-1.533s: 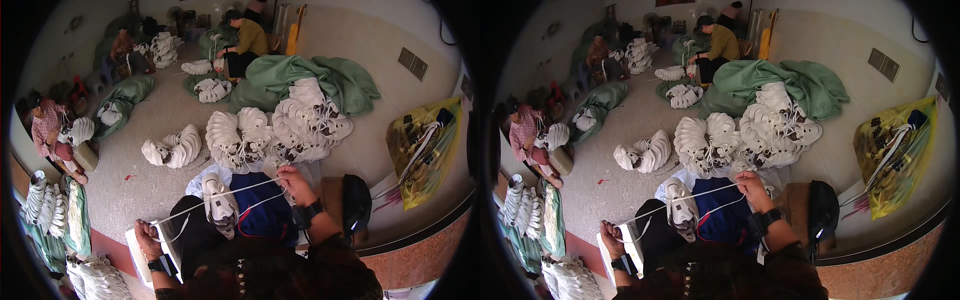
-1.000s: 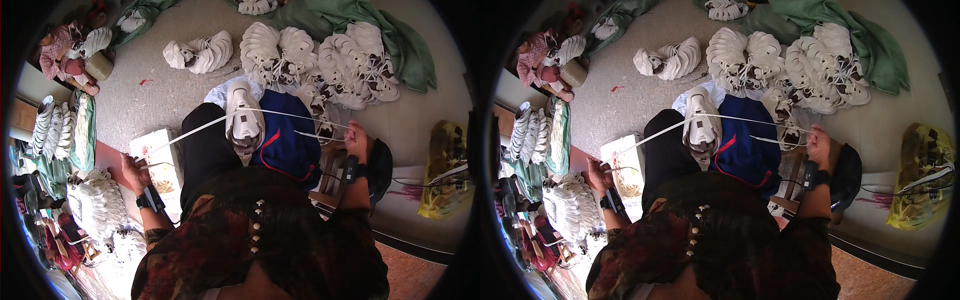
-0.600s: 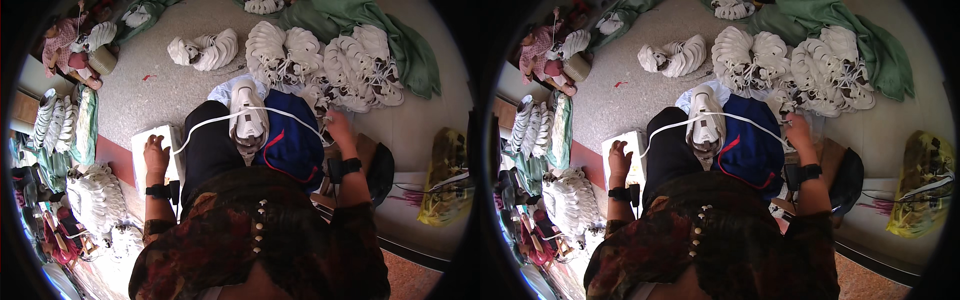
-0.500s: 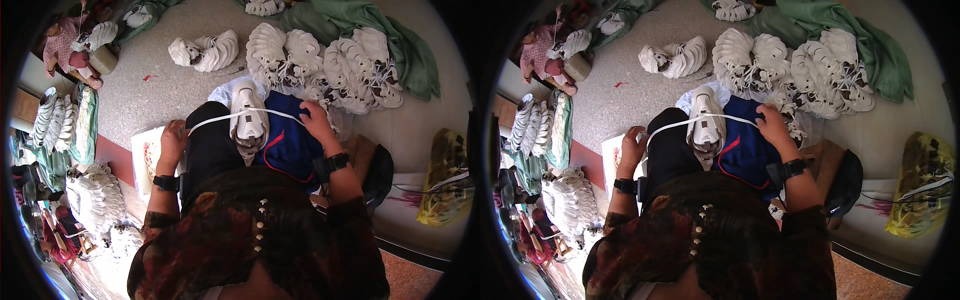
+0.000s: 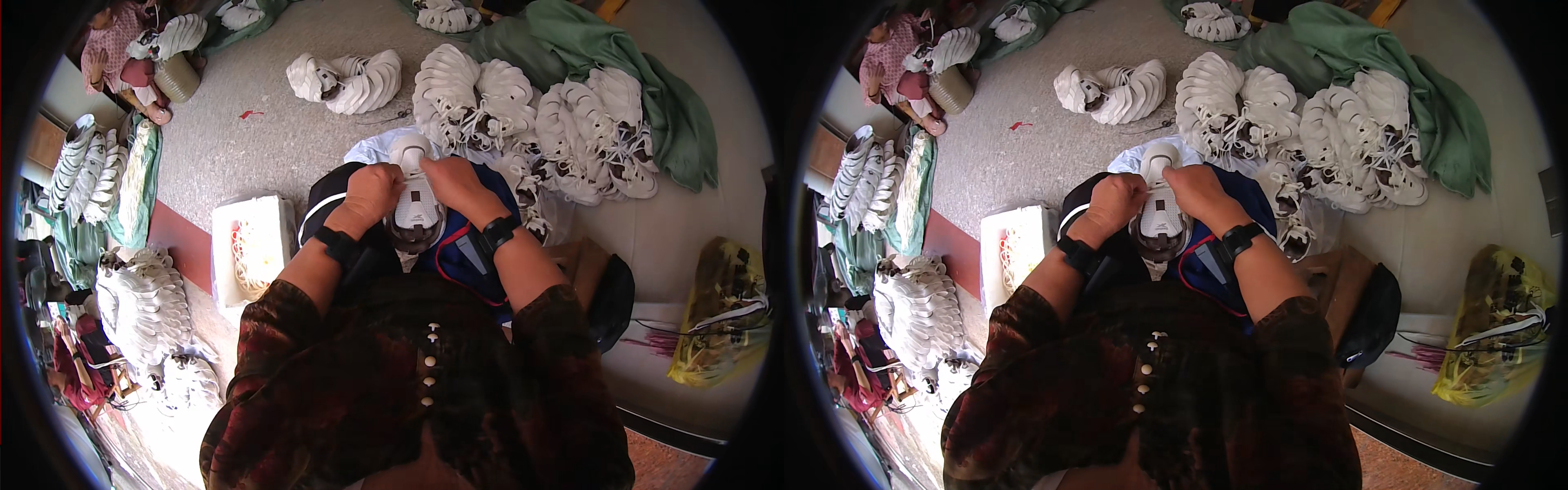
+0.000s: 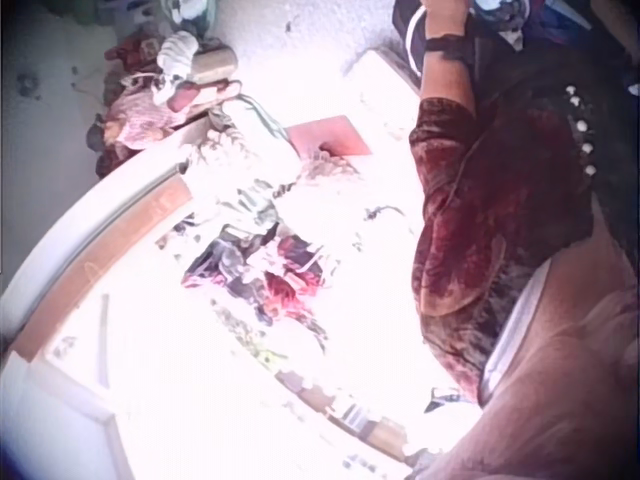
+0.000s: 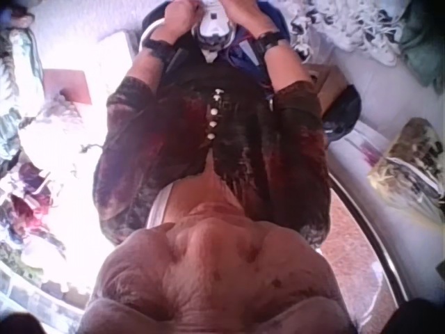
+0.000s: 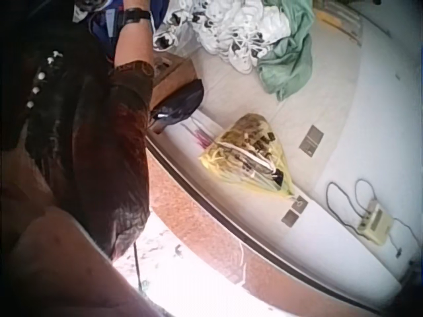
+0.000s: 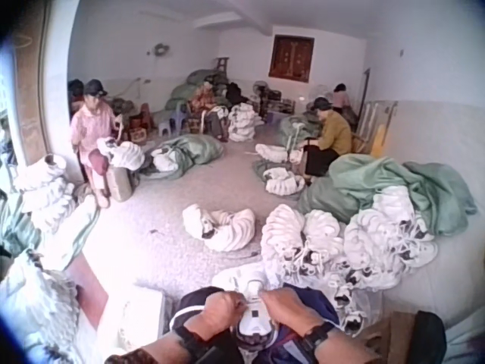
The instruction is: Inserting and arranging laces into white shoes.
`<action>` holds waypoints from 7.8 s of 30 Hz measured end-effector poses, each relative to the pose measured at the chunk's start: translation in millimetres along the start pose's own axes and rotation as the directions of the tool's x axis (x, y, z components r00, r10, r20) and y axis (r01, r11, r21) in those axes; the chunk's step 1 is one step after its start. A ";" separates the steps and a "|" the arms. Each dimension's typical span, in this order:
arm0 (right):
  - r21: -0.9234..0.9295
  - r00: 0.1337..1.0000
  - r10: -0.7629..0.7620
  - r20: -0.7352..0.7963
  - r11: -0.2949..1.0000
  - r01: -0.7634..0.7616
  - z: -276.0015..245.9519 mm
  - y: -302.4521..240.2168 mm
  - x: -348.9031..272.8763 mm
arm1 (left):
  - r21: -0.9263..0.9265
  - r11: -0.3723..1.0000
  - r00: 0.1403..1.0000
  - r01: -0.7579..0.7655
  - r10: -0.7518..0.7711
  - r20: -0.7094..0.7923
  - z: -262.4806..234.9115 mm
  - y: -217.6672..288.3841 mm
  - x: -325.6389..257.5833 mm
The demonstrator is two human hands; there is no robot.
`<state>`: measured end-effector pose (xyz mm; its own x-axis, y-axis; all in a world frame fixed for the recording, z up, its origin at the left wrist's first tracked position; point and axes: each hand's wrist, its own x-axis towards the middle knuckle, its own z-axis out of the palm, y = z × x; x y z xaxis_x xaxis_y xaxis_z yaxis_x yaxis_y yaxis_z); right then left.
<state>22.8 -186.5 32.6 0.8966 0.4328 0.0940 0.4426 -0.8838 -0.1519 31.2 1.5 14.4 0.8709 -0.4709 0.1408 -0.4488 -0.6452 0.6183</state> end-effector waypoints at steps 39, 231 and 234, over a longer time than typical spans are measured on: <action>0.373 0.963 0.241 -0.123 0.910 -0.180 26.2 3.9 -21.7 | -0.136 0.978 0.985 -0.161 0.167 0.038 -13.1 -29.4 2.1; 0.289 0.957 0.152 -0.248 0.954 -0.077 33.8 -34.0 1.4 | 0.193 0.978 0.993 0.079 -0.094 0.075 22.1 7.9 12.7; 0.203 0.969 0.131 -0.211 0.975 -0.088 34.1 -34.7 0.8 | 0.076 0.990 0.978 0.118 -0.129 0.163 14.6 -11.6 19.5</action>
<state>8.8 -149.4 4.4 0.9229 0.2654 0.2790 0.3562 -0.8638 -0.3564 50.5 -9.0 -1.3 0.8772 -0.4752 -0.0680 -0.3568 -0.7403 0.5698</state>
